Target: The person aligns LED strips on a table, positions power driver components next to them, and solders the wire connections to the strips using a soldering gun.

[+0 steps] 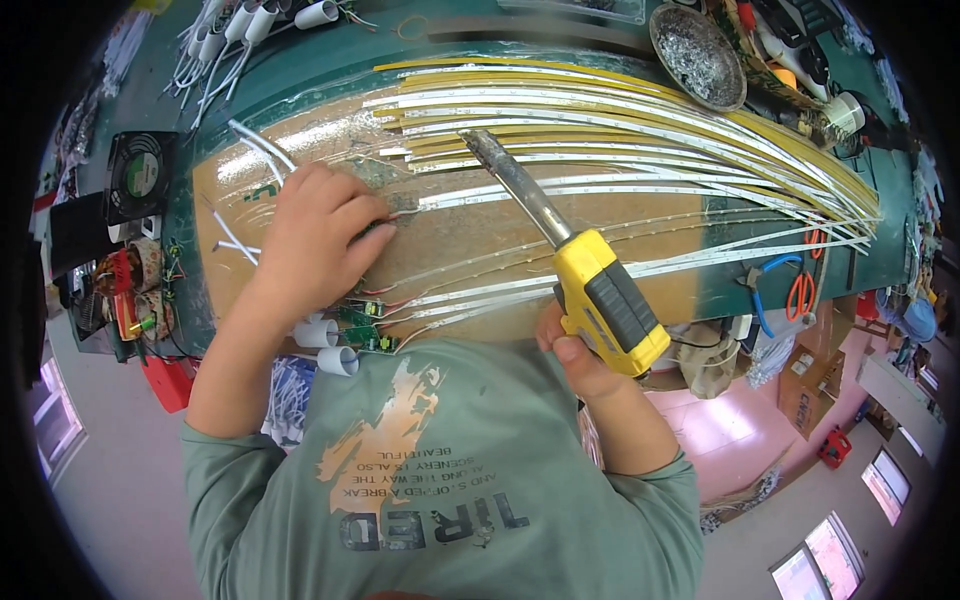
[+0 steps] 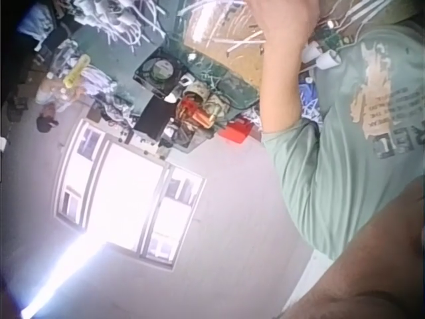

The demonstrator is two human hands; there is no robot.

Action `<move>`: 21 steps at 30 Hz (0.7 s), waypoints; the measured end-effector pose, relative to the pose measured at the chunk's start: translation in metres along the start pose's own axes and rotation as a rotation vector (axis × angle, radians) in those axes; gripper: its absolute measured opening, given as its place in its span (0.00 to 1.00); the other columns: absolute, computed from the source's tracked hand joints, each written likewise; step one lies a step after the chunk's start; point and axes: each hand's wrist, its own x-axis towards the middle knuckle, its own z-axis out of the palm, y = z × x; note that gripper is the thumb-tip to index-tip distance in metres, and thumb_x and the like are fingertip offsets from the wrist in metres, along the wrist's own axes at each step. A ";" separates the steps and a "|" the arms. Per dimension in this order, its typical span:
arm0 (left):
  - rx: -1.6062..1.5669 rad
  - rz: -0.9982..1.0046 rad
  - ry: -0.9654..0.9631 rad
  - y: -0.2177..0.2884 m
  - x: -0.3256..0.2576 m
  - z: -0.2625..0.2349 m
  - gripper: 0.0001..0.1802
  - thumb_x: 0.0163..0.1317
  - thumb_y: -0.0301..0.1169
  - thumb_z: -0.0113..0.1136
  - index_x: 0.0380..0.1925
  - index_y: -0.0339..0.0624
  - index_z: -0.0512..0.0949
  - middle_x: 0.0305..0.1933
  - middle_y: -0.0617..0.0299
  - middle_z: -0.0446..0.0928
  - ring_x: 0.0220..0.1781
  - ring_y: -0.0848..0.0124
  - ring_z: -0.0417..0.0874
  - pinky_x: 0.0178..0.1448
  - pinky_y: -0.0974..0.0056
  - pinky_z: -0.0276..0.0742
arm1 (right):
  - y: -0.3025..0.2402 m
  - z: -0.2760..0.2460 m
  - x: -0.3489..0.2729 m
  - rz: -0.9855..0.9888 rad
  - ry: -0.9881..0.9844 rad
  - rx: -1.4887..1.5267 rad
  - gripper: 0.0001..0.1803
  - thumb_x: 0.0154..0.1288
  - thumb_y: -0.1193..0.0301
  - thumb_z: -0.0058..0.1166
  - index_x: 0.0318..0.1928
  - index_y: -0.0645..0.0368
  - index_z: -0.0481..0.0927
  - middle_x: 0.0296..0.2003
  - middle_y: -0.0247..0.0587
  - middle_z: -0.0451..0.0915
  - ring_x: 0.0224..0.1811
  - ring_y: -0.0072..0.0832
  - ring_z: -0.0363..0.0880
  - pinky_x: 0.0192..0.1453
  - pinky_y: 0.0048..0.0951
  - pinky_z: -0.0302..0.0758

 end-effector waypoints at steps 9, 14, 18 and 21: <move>-0.227 0.108 -0.270 0.017 -0.012 -0.016 0.09 0.56 0.35 0.67 0.33 0.44 0.82 0.34 0.57 0.76 0.39 0.55 0.78 0.44 0.54 0.73 | 0.001 0.000 0.002 0.009 -0.045 0.064 0.43 0.57 0.55 0.71 0.66 0.63 0.65 0.25 0.33 0.71 0.26 0.25 0.71 0.29 0.30 0.71; -0.291 -0.013 -0.264 -0.006 0.008 -0.023 0.10 0.61 0.37 0.64 0.37 0.43 0.82 0.39 0.55 0.80 0.46 0.53 0.80 0.49 0.53 0.75 | 0.001 -0.002 -0.001 0.009 -0.018 0.046 0.43 0.58 0.55 0.71 0.66 0.63 0.64 0.25 0.32 0.71 0.26 0.25 0.71 0.29 0.28 0.70; 0.107 -0.175 0.202 -0.073 0.048 -0.019 0.13 0.62 0.34 0.62 0.45 0.45 0.81 0.49 0.55 0.81 0.55 0.55 0.79 0.59 0.54 0.75 | 0.005 -0.005 -0.001 0.007 -0.028 0.048 0.43 0.59 0.55 0.70 0.67 0.63 0.63 0.25 0.33 0.70 0.26 0.25 0.70 0.29 0.28 0.70; 0.213 -0.134 0.301 -0.109 0.082 -0.013 0.17 0.60 0.32 0.62 0.50 0.46 0.79 0.55 0.55 0.79 0.58 0.55 0.78 0.62 0.54 0.74 | 0.007 -0.006 -0.001 -0.005 -0.030 0.047 0.42 0.60 0.56 0.69 0.67 0.64 0.63 0.25 0.33 0.70 0.26 0.25 0.71 0.29 0.28 0.71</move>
